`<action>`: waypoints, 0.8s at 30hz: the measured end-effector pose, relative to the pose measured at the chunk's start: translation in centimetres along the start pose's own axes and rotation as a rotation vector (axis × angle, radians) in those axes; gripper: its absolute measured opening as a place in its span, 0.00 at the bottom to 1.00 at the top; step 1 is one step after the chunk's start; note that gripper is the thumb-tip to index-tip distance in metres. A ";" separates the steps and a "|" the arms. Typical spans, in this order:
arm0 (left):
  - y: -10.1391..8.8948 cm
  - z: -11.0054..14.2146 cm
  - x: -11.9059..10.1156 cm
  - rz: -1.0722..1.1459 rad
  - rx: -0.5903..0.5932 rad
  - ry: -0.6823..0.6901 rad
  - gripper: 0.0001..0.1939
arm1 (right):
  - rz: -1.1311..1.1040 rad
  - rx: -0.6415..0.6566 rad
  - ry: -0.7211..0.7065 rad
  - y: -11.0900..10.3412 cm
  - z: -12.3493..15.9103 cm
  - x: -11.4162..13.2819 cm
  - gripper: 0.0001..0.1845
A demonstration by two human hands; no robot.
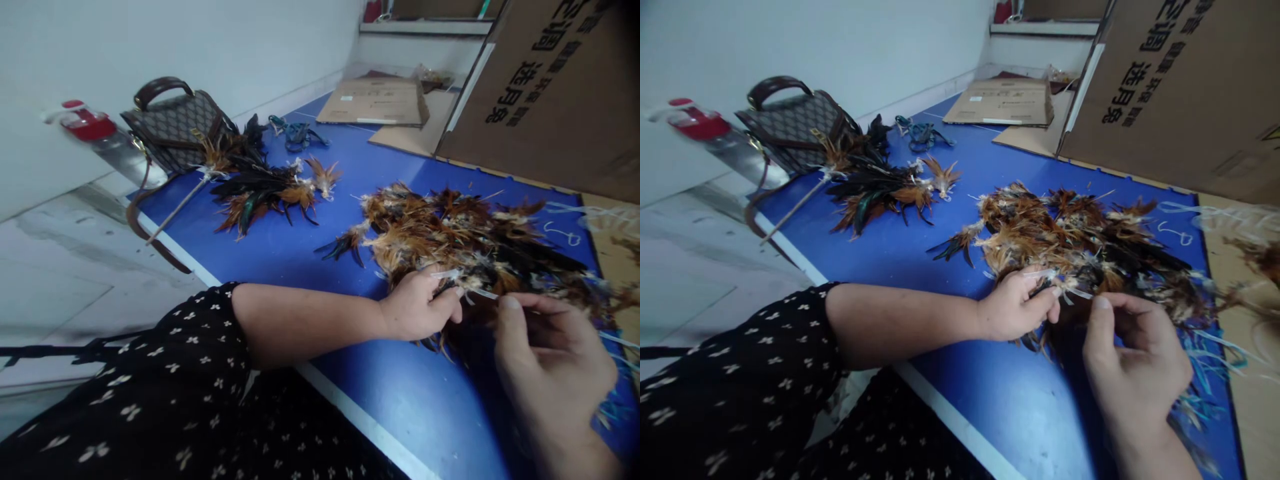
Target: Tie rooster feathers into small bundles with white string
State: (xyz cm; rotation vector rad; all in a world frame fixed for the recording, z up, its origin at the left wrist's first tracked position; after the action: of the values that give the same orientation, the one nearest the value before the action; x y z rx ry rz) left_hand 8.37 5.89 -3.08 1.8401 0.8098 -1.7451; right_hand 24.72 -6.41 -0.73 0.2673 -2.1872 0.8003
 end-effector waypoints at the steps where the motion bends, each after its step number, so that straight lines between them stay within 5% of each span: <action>1: -0.1 0.0 0.1 -0.012 -0.006 -0.010 0.22 | -0.018 -0.024 0.010 -0.1 0.0 0.3 0.27; 9: -0.8 0.0 0.5 -0.077 -0.142 0.031 0.07 | -0.035 0.129 -0.351 1.2 0.3 4.7 0.11; 24: -0.3 0.9 -0.2 -0.283 -0.089 0.065 0.06 | -0.029 0.119 -0.188 1.8 -0.1 2.4 0.14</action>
State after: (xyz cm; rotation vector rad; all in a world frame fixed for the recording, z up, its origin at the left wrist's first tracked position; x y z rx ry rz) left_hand 7.52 5.50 -2.94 1.8006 1.2041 -1.7900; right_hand 22.37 -4.80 0.24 0.4485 -2.3078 0.9228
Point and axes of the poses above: each hand's wrist, its own z-axis away from the middle knuckle, its own y-axis out of the palm, x = y × z, the point moved 8 cm from there along -z, towards the middle knuckle
